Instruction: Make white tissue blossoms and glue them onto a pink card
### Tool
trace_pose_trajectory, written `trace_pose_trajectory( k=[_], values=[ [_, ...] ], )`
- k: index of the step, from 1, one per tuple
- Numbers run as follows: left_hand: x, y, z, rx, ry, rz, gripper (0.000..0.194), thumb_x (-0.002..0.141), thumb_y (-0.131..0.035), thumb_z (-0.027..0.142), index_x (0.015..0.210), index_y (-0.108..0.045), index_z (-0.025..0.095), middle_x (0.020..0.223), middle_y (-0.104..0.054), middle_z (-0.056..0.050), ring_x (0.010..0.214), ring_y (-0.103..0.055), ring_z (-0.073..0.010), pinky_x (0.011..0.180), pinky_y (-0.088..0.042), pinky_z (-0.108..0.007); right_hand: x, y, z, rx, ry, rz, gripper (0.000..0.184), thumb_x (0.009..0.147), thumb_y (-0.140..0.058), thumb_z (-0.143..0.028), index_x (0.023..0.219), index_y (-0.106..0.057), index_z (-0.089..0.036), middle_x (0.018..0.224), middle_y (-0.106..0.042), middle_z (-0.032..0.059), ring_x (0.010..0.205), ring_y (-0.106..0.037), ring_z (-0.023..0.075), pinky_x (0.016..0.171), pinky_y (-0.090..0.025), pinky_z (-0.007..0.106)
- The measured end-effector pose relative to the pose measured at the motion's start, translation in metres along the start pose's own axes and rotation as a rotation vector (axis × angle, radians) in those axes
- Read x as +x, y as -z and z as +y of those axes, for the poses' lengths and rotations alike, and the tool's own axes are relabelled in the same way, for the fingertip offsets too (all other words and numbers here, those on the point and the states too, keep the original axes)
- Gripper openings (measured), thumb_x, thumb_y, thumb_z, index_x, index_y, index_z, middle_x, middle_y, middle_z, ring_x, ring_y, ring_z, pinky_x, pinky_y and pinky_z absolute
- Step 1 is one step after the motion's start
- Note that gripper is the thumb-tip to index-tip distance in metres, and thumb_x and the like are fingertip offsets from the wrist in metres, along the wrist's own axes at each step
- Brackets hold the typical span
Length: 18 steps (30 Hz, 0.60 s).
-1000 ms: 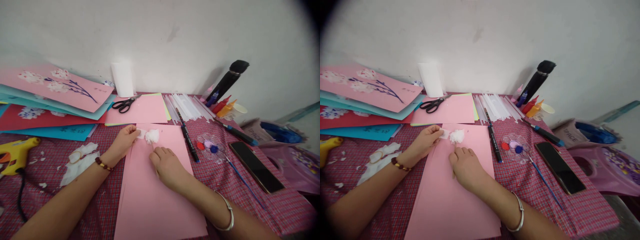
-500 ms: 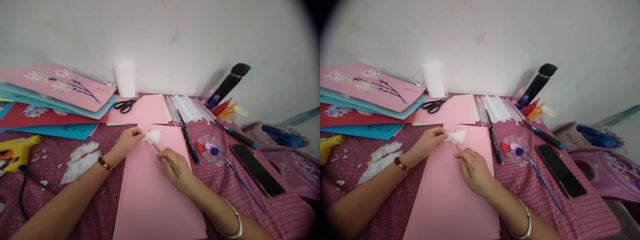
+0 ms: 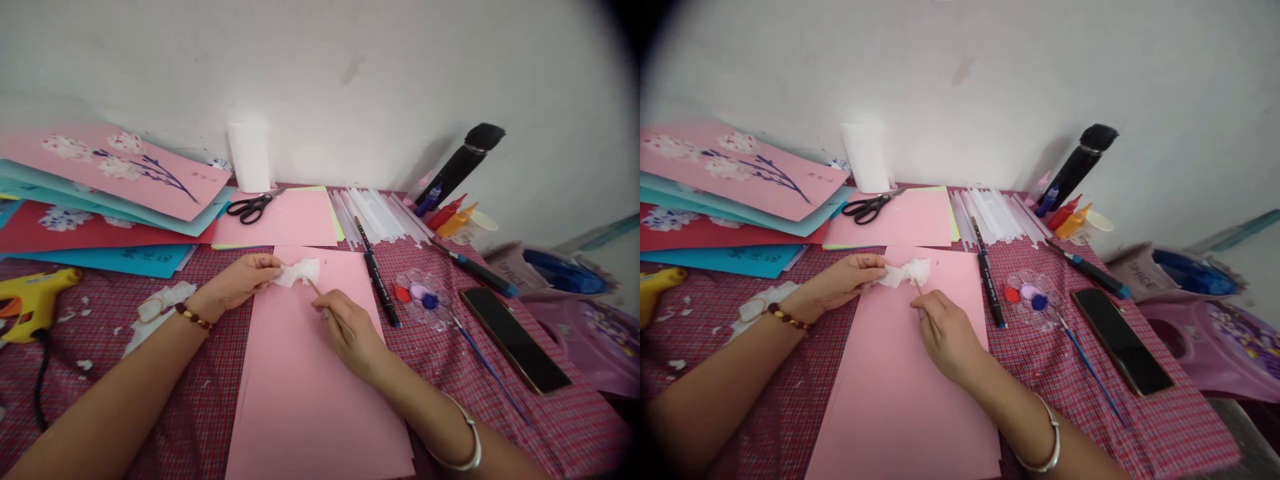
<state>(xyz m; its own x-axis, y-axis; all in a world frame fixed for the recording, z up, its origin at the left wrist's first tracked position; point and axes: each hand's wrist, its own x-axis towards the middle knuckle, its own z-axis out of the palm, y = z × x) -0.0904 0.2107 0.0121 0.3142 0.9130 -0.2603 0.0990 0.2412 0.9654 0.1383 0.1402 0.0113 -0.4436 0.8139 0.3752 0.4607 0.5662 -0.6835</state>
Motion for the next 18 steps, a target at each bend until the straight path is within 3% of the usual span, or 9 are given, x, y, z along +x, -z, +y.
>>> trace_pose_trajectory(
  k=[4, 6, 11, 18],
  values=[
    [-0.007, 0.006, 0.01, 0.163, -0.021, -0.219, 0.016, 0.069, -0.062, 0.026, 0.082, -0.063, 0.016, 0.066, -0.056, 0.002, 0.05, -0.04, -0.0052, 0.046, -0.028, -0.018, -0.001, -0.001, 0.003, 0.015, -0.034, -0.009, 0.021, 0.089, -0.036, -0.01, 0.099, -0.052, -0.019, 0.088, -0.055, 0.0057, 0.078, -0.055, 0.0145, 0.07, -0.044, 0.028],
    [-0.006, 0.0, 0.011, 0.249, -0.058, -0.239, 0.016, 0.068, -0.062, 0.023, 0.082, -0.061, 0.016, 0.069, -0.057, 0.003, 0.057, -0.047, -0.0073, 0.053, -0.036, -0.019, -0.001, -0.001, 0.005, 0.022, -0.036, -0.01, 0.022, 0.088, -0.036, -0.01, 0.1, -0.052, -0.019, 0.09, -0.055, 0.006, 0.079, -0.054, 0.0147, 0.071, -0.044, 0.028],
    [0.005, -0.021, -0.001, 0.504, -0.239, 0.087, 0.007, 0.068, -0.057, 0.022, 0.07, -0.058, 0.015, 0.066, -0.056, 0.002, 0.062, -0.05, -0.0102, 0.057, -0.038, -0.021, 0.001, -0.001, 0.004, 0.043, -0.028, 0.005, 0.021, 0.089, -0.036, -0.01, 0.099, -0.052, -0.018, 0.087, -0.055, 0.0053, 0.077, -0.054, 0.0139, 0.069, -0.044, 0.027],
    [0.013, -0.027, -0.009, 0.562, -0.278, 0.165, 0.006, 0.068, -0.055, 0.019, 0.068, -0.06, 0.015, 0.066, -0.06, 0.001, 0.062, -0.054, -0.0112, 0.057, -0.04, -0.021, -0.001, 0.004, -0.003, 0.099, -0.023, 0.043, 0.019, 0.089, -0.036, -0.009, 0.095, -0.052, -0.018, 0.082, -0.054, 0.0039, 0.072, -0.052, 0.0129, 0.068, -0.043, 0.027]
  ],
)
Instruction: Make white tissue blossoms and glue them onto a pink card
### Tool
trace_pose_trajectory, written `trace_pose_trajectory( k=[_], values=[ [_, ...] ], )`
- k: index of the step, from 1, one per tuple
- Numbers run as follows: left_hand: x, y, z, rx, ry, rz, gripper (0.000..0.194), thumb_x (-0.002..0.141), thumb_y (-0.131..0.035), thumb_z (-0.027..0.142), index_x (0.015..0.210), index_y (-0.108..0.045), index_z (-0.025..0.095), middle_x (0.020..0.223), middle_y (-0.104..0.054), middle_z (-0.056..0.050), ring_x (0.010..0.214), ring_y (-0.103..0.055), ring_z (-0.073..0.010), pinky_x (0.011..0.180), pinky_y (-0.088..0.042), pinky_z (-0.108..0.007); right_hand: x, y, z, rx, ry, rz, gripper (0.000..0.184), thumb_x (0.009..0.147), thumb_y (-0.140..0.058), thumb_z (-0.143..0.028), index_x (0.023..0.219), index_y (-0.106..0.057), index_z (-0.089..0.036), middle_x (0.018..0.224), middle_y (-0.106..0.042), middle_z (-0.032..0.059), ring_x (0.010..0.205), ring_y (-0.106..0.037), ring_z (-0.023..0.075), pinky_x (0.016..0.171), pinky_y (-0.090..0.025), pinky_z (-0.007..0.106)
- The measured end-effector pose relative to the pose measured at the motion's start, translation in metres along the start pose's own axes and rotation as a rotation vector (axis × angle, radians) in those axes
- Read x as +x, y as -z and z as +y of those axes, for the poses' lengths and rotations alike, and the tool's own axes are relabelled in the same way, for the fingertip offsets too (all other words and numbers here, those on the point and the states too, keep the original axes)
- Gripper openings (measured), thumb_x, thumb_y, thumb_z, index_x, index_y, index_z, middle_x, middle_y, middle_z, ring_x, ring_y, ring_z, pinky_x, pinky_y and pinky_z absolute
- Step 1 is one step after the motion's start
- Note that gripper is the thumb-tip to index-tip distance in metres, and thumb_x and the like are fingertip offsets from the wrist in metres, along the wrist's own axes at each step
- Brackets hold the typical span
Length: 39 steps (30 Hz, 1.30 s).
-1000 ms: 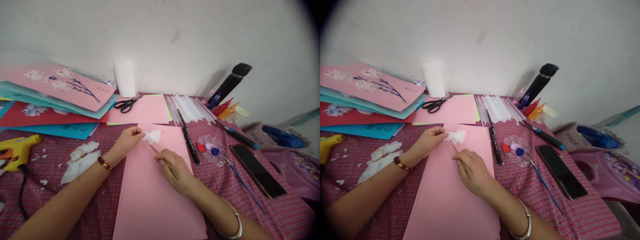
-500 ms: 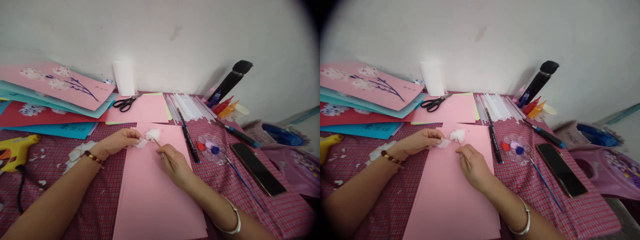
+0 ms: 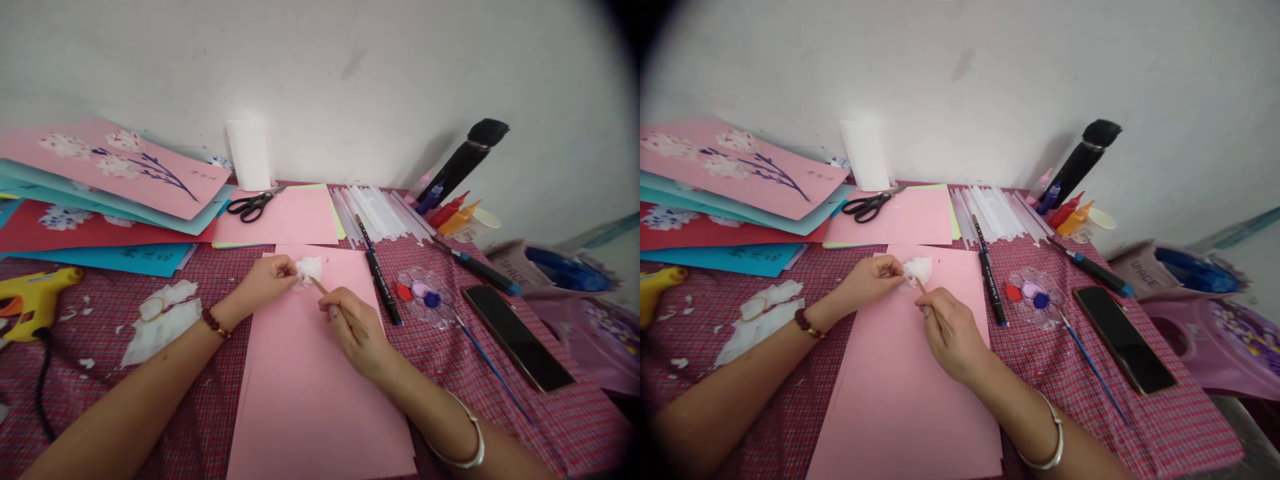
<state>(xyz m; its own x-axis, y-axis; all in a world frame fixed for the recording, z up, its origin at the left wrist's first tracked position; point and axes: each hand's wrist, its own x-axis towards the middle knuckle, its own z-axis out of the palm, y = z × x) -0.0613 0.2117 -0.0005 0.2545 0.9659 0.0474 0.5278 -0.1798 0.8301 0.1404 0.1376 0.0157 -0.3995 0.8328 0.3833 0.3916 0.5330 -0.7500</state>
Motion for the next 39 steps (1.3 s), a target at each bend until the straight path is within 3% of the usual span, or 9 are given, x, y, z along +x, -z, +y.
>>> trace_pose_trajectory(
  k=[6, 19, 27, 32, 39],
  values=[
    [0.002, 0.0, 0.0, -0.003, -0.009, 0.004, 0.006, 0.067, -0.054, 0.017, 0.068, -0.06, 0.015, 0.064, -0.061, 0.001, 0.06, -0.053, -0.0105, 0.055, -0.039, -0.021, 0.0, -0.005, 0.0, -0.039, 0.102, -0.082, 0.019, 0.085, -0.037, -0.007, 0.093, -0.051, -0.018, 0.08, -0.054, 0.0034, 0.07, -0.051, 0.013, 0.065, -0.042, 0.026],
    [0.002, -0.005, -0.002, -0.036, -0.004, 0.051, 0.007, 0.068, -0.058, 0.021, 0.069, -0.063, 0.016, 0.067, -0.064, 0.0, 0.063, -0.055, -0.0123, 0.057, -0.041, -0.022, 0.005, -0.012, 0.002, -0.253, 0.09, -0.157, 0.023, 0.083, -0.037, -0.006, 0.097, -0.052, -0.018, 0.085, -0.056, 0.0052, 0.074, -0.053, 0.0149, 0.067, -0.044, 0.027],
    [0.002, 0.0, -0.005, -0.284, 0.07, 0.159, 0.014, 0.071, -0.056, 0.023, 0.08, -0.062, 0.014, 0.078, -0.066, -0.002, 0.07, -0.059, -0.0132, 0.065, -0.045, -0.024, 0.005, -0.017, -0.006, -0.515, 0.046, -0.313, 0.026, 0.08, -0.04, -0.002, 0.097, -0.056, -0.013, 0.087, -0.056, 0.0098, 0.079, -0.051, 0.0195, 0.069, -0.044, 0.032],
    [0.001, 0.003, -0.004, -0.248, 0.075, 0.128, 0.013, 0.07, -0.056, 0.023, 0.078, -0.062, 0.014, 0.075, -0.064, -0.002, 0.068, -0.057, -0.0128, 0.064, -0.043, -0.024, 0.003, -0.023, -0.005, -0.641, 0.055, -0.359, 0.026, 0.079, -0.042, 0.0, 0.097, -0.056, -0.012, 0.089, -0.055, 0.011, 0.081, -0.047, 0.0215, 0.072, -0.042, 0.035],
    [0.0, 0.006, 0.0, -0.227, 0.075, 0.08, 0.013, 0.07, -0.055, 0.023, 0.077, -0.062, 0.014, 0.074, -0.063, -0.001, 0.069, -0.057, -0.0133, 0.066, -0.043, -0.025, 0.006, -0.029, -0.014, -0.749, 0.06, -0.412, 0.012, 0.081, -0.049, -0.011, 0.09, -0.057, -0.012, 0.089, -0.053, 0.0141, 0.08, -0.044, 0.0246, 0.07, -0.041, 0.039]
  ],
)
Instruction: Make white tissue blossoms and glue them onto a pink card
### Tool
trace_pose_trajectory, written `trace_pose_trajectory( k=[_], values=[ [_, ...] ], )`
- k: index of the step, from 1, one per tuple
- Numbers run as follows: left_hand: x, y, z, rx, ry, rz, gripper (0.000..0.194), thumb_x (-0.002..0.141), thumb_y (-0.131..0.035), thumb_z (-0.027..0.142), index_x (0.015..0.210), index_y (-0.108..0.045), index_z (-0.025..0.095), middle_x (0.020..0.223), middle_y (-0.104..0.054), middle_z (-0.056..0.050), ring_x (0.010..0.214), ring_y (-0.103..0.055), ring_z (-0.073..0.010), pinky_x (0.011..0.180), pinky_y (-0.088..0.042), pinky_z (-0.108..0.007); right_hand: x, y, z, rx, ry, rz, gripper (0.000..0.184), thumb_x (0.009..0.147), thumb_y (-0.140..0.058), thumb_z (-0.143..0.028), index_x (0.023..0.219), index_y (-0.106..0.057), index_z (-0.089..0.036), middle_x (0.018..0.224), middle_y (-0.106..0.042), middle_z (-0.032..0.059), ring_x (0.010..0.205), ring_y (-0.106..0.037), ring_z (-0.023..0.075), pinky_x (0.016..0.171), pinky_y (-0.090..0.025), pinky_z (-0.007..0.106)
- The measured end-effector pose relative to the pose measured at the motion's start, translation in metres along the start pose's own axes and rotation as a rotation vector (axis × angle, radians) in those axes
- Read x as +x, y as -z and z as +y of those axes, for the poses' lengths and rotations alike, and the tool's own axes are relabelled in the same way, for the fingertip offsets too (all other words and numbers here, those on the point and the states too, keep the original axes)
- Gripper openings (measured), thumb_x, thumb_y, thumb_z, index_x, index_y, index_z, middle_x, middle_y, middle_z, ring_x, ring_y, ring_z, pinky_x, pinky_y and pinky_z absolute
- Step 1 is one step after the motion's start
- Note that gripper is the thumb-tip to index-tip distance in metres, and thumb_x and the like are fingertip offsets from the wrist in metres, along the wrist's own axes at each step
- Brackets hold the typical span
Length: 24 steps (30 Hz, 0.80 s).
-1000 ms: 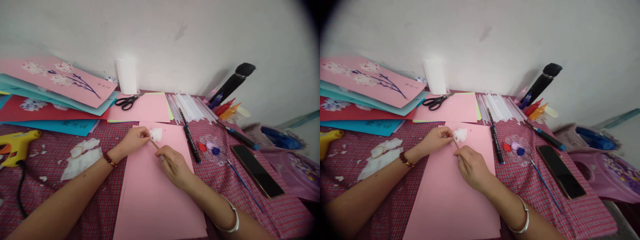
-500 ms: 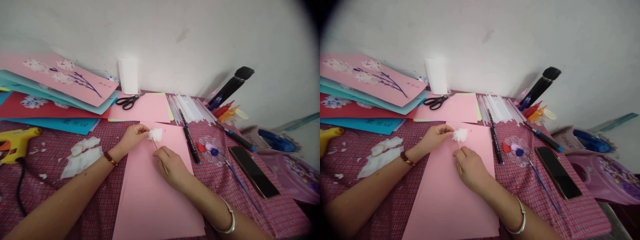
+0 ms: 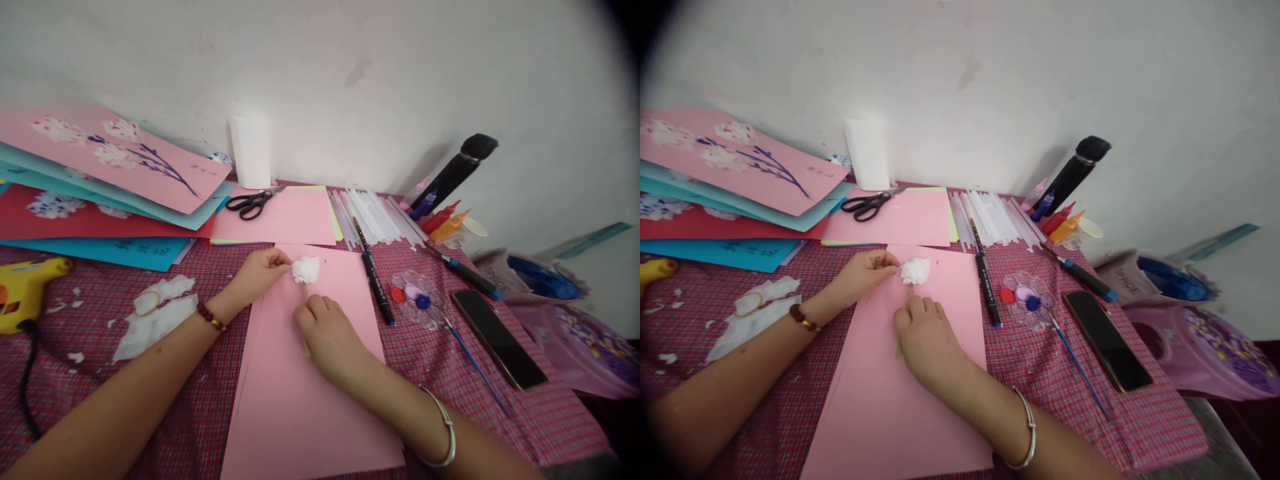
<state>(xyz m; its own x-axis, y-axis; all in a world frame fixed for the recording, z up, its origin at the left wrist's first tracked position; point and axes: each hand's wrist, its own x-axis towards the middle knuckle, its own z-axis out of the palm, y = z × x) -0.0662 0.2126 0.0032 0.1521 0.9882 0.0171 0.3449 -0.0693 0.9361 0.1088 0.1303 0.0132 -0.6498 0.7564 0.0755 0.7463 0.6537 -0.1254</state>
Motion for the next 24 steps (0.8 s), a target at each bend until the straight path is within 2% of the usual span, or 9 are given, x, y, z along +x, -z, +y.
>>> trace_pose_trajectory(
  k=[5, 8, 12, 17, 20, 24],
  values=[
    [-0.002, -0.001, 0.005, 0.052, -0.018, -0.029, 0.014, 0.073, -0.054, 0.025, 0.077, -0.062, 0.015, 0.075, -0.065, -0.001, 0.069, -0.057, -0.0134, 0.064, -0.043, -0.025, -0.001, -0.001, 0.001, 0.035, -0.034, 0.005, 0.015, 0.078, -0.048, -0.006, 0.087, -0.057, -0.015, 0.088, -0.053, 0.0112, 0.079, -0.045, 0.0225, 0.07, -0.041, 0.036],
    [-0.004, -0.004, 0.007, 0.169, -0.077, -0.048, 0.012, 0.071, -0.058, 0.027, 0.074, -0.061, 0.016, 0.072, -0.063, 0.0, 0.066, -0.054, -0.0126, 0.06, -0.04, -0.023, -0.004, 0.0, 0.007, 0.179, -0.053, 0.046, 0.025, 0.077, -0.045, -0.003, 0.093, -0.058, -0.016, 0.087, -0.052, 0.0078, 0.077, -0.046, 0.0195, 0.07, -0.041, 0.033],
    [-0.007, -0.009, 0.006, 0.34, -0.135, -0.034, 0.006, 0.07, -0.057, 0.023, 0.069, -0.057, 0.017, 0.067, -0.059, 0.002, 0.063, -0.051, -0.0122, 0.056, -0.036, -0.023, -0.009, 0.002, 0.012, 0.334, -0.072, 0.089, 0.032, 0.077, -0.041, -0.002, 0.102, -0.058, -0.016, 0.09, -0.052, 0.008, 0.078, -0.047, 0.0179, 0.071, -0.042, 0.031],
    [-0.007, -0.014, 0.005, 0.389, -0.135, -0.005, 0.004, 0.071, -0.054, 0.019, 0.07, -0.057, 0.018, 0.066, -0.059, 0.003, 0.061, -0.05, -0.0118, 0.056, -0.035, -0.023, -0.018, 0.009, 0.007, 0.316, -0.045, 0.063, 0.032, 0.077, -0.044, -0.003, 0.103, -0.057, -0.016, 0.092, -0.054, 0.009, 0.081, -0.048, 0.0189, 0.071, -0.042, 0.032],
    [-0.004, -0.01, 0.006, 0.281, -0.079, 0.007, 0.005, 0.068, -0.057, 0.022, 0.069, -0.057, 0.017, 0.066, -0.059, 0.002, 0.061, -0.05, -0.012, 0.056, -0.036, -0.023, -0.023, 0.015, 0.005, 0.331, -0.035, 0.046, 0.028, 0.079, -0.044, -0.006, 0.101, -0.058, -0.016, 0.09, -0.056, 0.0089, 0.08, -0.05, 0.0191, 0.07, -0.043, 0.032],
    [0.001, 0.01, 0.008, -0.118, 0.19, -0.042, 0.02, 0.072, -0.058, 0.036, 0.072, -0.056, 0.016, 0.068, -0.059, -0.001, 0.051, -0.044, -0.0085, 0.045, -0.031, -0.021, -0.028, 0.02, 0.014, 0.625, -0.086, 0.157, 0.026, 0.086, -0.039, -0.009, 0.102, -0.057, -0.018, 0.09, -0.058, 0.0067, 0.078, -0.055, 0.0154, 0.07, -0.044, 0.029]
  ],
)
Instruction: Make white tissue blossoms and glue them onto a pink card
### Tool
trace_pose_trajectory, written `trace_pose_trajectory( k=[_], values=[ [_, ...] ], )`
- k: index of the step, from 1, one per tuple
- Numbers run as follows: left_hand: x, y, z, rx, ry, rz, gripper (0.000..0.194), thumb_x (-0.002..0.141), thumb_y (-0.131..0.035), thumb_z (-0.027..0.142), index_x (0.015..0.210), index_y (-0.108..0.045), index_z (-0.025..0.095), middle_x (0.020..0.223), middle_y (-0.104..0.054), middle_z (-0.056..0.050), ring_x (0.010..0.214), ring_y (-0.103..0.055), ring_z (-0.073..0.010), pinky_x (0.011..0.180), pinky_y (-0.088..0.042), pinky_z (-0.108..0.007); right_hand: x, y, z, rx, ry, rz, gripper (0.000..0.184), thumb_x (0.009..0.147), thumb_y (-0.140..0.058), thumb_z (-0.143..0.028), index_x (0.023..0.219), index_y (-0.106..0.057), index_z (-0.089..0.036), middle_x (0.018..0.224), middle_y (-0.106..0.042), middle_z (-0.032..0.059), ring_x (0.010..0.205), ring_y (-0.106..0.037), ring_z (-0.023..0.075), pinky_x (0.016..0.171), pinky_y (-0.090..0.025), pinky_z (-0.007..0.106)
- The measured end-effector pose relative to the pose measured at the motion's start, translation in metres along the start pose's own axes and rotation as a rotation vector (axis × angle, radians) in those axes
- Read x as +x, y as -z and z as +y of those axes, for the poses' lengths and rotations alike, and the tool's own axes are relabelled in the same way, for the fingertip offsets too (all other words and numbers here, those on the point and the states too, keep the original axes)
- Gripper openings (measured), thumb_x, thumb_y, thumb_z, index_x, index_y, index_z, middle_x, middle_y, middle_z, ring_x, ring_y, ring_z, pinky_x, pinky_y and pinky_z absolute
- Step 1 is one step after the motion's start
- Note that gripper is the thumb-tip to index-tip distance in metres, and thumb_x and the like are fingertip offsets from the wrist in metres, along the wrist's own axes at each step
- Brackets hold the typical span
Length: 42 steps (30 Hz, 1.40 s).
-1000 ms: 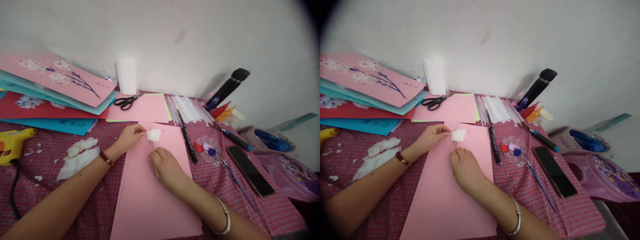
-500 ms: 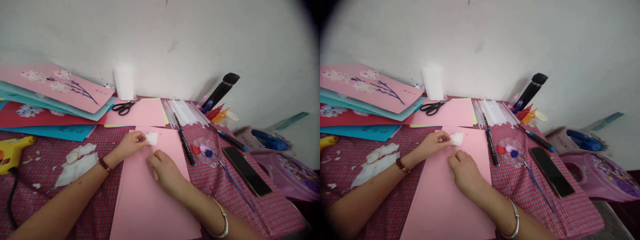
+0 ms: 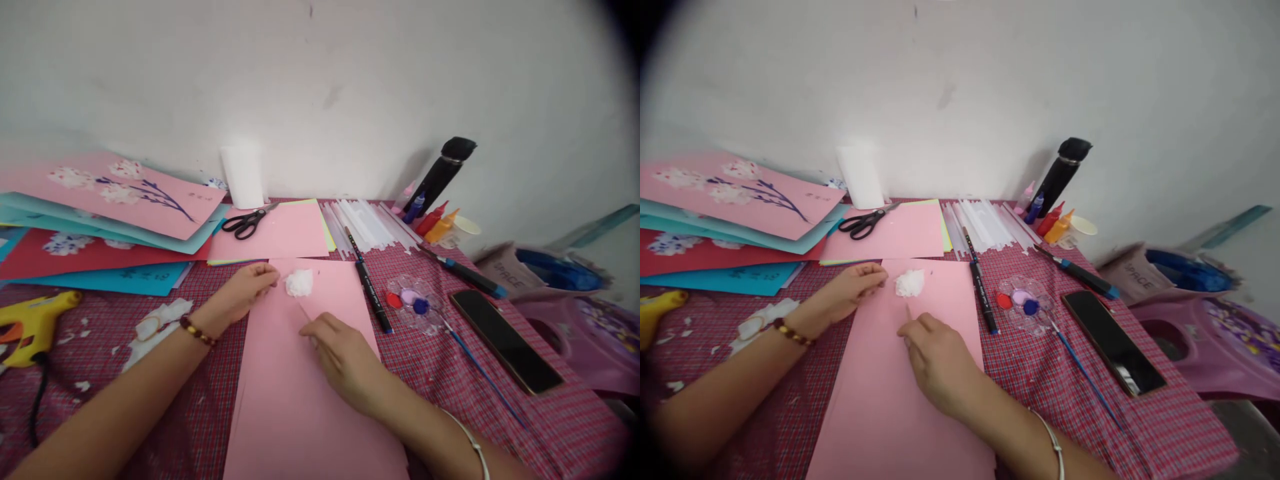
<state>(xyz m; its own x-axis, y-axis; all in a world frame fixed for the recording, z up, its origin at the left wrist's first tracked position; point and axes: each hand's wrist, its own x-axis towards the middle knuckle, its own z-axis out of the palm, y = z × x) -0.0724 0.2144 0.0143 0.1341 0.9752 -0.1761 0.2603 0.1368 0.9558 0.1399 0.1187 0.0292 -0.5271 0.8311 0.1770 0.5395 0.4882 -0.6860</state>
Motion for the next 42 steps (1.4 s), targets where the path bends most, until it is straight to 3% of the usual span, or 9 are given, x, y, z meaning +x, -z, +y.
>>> trace_pose_trajectory(
  k=[4, 9, 11, 15, 20, 29, 36, 39, 42],
  values=[
    [-0.02, 0.018, 0.014, -0.112, 0.06, -0.06, 0.031, 0.08, -0.049, 0.045, 0.078, -0.062, 0.017, 0.079, -0.066, -0.009, 0.062, -0.055, -0.0136, 0.054, -0.044, -0.025, 0.007, 0.01, 0.021, 0.388, -0.141, 0.155, 0.02, 0.091, -0.038, -0.021, 0.092, -0.057, -0.018, 0.076, -0.058, 0.0019, 0.065, -0.056, 0.0116, 0.063, -0.046, 0.025],
    [-0.084, 0.023, 0.037, 0.444, -0.026, -0.406, 0.032, 0.083, -0.045, 0.044, 0.083, -0.071, 0.026, 0.089, -0.071, -0.003, 0.088, -0.062, -0.0207, 0.084, -0.046, -0.032, 0.02, 0.018, 0.04, 0.71, -0.252, 0.271, 0.028, 0.089, -0.041, -0.036, 0.075, -0.055, -0.016, 0.059, -0.055, -0.0007, 0.048, -0.051, 0.0103, 0.049, -0.042, 0.024],
    [-0.106, 0.031, 0.043, 0.564, -0.024, -0.329, 0.027, 0.08, -0.051, 0.043, 0.089, -0.072, 0.028, 0.093, -0.071, -0.002, 0.089, -0.062, -0.0211, 0.083, -0.047, -0.03, 0.021, 0.018, 0.043, 0.77, -0.264, 0.283, 0.03, 0.09, -0.04, -0.039, 0.078, -0.057, -0.017, 0.059, -0.056, -0.0008, 0.048, -0.05, 0.01, 0.05, -0.041, 0.023],
    [-0.129, 0.07, 0.049, 0.531, -0.031, 0.056, 0.028, 0.071, -0.059, 0.041, 0.089, -0.069, 0.021, 0.09, -0.071, -0.005, 0.081, -0.063, -0.0203, 0.071, -0.05, -0.028, 0.018, 0.015, 0.048, 0.775, -0.28, 0.26, 0.031, 0.088, -0.043, -0.043, 0.086, -0.061, -0.017, 0.063, -0.059, 0.002, 0.053, -0.053, 0.0124, 0.053, -0.042, 0.026],
    [-0.143, 0.121, 0.032, 0.641, 0.003, 0.383, 0.021, 0.069, -0.057, 0.034, 0.075, -0.064, 0.016, 0.069, -0.065, -0.002, 0.062, -0.056, -0.0139, 0.057, -0.043, -0.023, 0.02, 0.013, 0.06, 0.801, -0.295, 0.235, 0.037, 0.084, -0.049, -0.049, 0.088, -0.063, -0.014, 0.068, -0.062, 0.0056, 0.057, -0.056, 0.0144, 0.056, -0.046, 0.028],
    [-0.142, 0.136, -0.011, 1.142, 0.035, 0.461, 0.017, 0.074, -0.046, 0.023, 0.066, -0.061, 0.019, 0.068, -0.063, -0.003, 0.064, -0.054, -0.0168, 0.06, -0.036, -0.027, 0.018, 0.009, 0.07, 0.863, -0.348, 0.229, 0.038, 0.083, -0.052, -0.05, 0.088, -0.063, -0.014, 0.07, -0.063, 0.0068, 0.059, -0.057, 0.0142, 0.057, -0.045, 0.028],
    [-0.117, 0.132, -0.025, 1.083, -0.105, 0.361, 0.017, 0.074, -0.05, 0.024, 0.081, -0.065, 0.018, 0.083, -0.065, -0.007, 0.083, -0.057, -0.0211, 0.074, -0.04, -0.03, 0.018, 0.009, 0.066, 0.816, -0.352, 0.237, 0.037, 0.084, -0.051, -0.051, 0.086, -0.063, -0.016, 0.069, -0.063, 0.0063, 0.058, -0.055, 0.0148, 0.058, -0.045, 0.029],
    [-0.104, 0.137, -0.035, 0.958, -0.03, 0.366, 0.024, 0.068, -0.055, 0.023, 0.089, -0.064, 0.017, 0.083, -0.064, -0.006, 0.078, -0.057, -0.0201, 0.07, -0.041, -0.029, 0.018, 0.01, 0.066, 0.8, -0.345, 0.228, 0.036, 0.084, -0.05, -0.05, 0.086, -0.063, -0.016, 0.069, -0.063, 0.0064, 0.059, -0.055, 0.0149, 0.058, -0.044, 0.029],
    [-0.101, 0.143, -0.039, 0.721, 0.132, 0.282, 0.016, 0.065, -0.056, 0.026, 0.077, -0.06, 0.016, 0.068, -0.06, -0.002, 0.062, -0.054, -0.0159, 0.058, -0.039, -0.025, 0.017, 0.01, 0.069, 0.801, -0.339, 0.222, 0.037, 0.084, -0.05, -0.05, 0.089, -0.063, -0.015, 0.07, -0.063, 0.0069, 0.059, -0.056, 0.0153, 0.058, -0.045, 0.029]
  ],
)
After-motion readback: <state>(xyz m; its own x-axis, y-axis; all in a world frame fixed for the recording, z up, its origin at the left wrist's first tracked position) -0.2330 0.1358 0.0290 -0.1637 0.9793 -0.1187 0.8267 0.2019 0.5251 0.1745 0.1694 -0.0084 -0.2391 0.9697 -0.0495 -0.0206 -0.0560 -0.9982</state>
